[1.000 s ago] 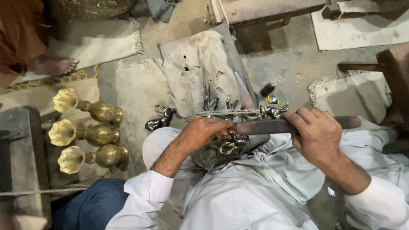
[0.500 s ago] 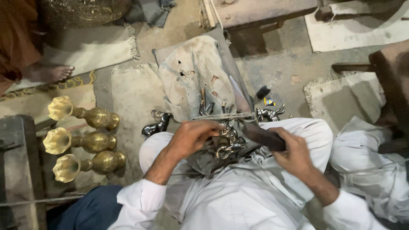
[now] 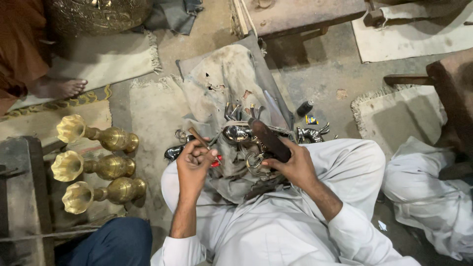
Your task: The person sits cross-legged on the floor holding a metal animal figurine on a cloth pad on their lap and files its surface with a hand file, repositioning and turning the figurine to work different areas. Finished brass vases and other metal figurines sit nearby on the floor.
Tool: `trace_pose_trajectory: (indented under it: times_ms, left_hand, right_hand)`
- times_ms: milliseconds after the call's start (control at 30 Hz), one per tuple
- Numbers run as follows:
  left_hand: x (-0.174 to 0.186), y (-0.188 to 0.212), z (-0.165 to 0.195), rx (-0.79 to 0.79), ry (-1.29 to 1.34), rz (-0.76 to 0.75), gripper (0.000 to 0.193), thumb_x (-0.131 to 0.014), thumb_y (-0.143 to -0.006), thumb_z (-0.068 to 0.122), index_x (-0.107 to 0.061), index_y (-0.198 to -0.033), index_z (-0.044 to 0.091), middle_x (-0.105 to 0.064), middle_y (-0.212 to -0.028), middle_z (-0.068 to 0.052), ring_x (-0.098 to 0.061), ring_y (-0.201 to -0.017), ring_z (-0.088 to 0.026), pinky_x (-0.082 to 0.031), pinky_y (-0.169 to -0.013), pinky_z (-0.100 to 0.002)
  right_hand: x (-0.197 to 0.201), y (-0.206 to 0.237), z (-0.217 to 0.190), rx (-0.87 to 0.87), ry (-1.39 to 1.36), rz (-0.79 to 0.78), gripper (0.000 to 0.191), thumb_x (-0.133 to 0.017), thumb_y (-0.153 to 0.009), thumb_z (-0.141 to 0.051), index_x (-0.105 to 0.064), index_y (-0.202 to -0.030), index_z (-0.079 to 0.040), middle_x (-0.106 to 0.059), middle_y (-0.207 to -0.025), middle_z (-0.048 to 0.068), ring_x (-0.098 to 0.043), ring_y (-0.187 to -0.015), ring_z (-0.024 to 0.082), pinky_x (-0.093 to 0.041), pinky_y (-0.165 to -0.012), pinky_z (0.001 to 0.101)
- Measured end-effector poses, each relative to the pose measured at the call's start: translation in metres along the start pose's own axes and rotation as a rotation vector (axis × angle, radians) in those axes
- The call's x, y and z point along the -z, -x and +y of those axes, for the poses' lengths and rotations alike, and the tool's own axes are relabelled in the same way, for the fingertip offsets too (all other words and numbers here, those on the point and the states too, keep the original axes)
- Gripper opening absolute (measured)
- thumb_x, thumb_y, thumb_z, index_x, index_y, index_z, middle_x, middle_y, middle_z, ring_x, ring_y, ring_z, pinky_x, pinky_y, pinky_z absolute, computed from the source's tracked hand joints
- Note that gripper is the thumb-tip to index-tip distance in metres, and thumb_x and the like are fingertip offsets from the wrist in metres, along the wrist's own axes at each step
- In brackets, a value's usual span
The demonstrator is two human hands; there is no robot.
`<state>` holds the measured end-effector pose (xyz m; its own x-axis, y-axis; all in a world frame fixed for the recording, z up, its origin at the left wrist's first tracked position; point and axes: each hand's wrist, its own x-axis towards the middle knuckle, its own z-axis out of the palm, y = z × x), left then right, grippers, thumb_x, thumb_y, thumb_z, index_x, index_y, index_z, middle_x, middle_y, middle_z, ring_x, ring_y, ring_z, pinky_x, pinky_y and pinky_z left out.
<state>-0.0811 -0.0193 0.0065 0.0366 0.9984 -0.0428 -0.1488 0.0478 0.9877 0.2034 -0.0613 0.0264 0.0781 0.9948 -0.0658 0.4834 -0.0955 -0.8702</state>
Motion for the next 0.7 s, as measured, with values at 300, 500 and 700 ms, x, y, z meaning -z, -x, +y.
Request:
trace_pose_trajectory:
  times_ms: [300, 500, 700]
  left_hand:
    - [-0.025, -0.04, 0.036, -0.024, -0.267, -0.223, 0.034, -0.076, -0.089, 0.0, -0.068, -0.123, -0.001, -0.079, -0.093, -0.009, -0.075, -0.084, -0.011, -0.063, -0.074, -0.027]
    - [-0.058, -0.068, 0.069, -0.489, -0.545, -0.596, 0.039, -0.083, -0.086, 0.012, -0.067, -0.121, 0.005, -0.077, -0.103, -0.011, -0.078, -0.093, -0.021, -0.062, -0.08, -0.032]
    - [-0.073, -0.079, 0.08, -0.671, -0.902, -0.825, 0.029, -0.077, -0.09, 0.02, -0.068, -0.116, 0.01, -0.076, -0.093, -0.008, -0.074, -0.081, -0.031, -0.057, -0.067, -0.041]
  right_hand:
    - [0.013, -0.003, 0.046, -0.212, -0.237, -0.066, 0.037, -0.088, -0.085, -0.027, -0.07, -0.097, 0.003, -0.062, -0.076, 0.001, -0.054, -0.068, 0.008, -0.045, -0.06, 0.0274]
    - [0.047, 0.012, 0.044, -0.459, -0.631, -0.198, 0.038, -0.069, -0.088, -0.018, -0.062, -0.123, -0.007, -0.069, -0.085, 0.003, -0.064, -0.07, 0.011, -0.052, -0.063, 0.0266]
    - [0.057, 0.023, 0.036, -0.236, -0.442, -0.124, 0.046, -0.071, -0.091, -0.015, -0.059, -0.135, -0.005, -0.063, -0.085, 0.003, -0.057, -0.069, 0.009, -0.049, -0.06, 0.026]
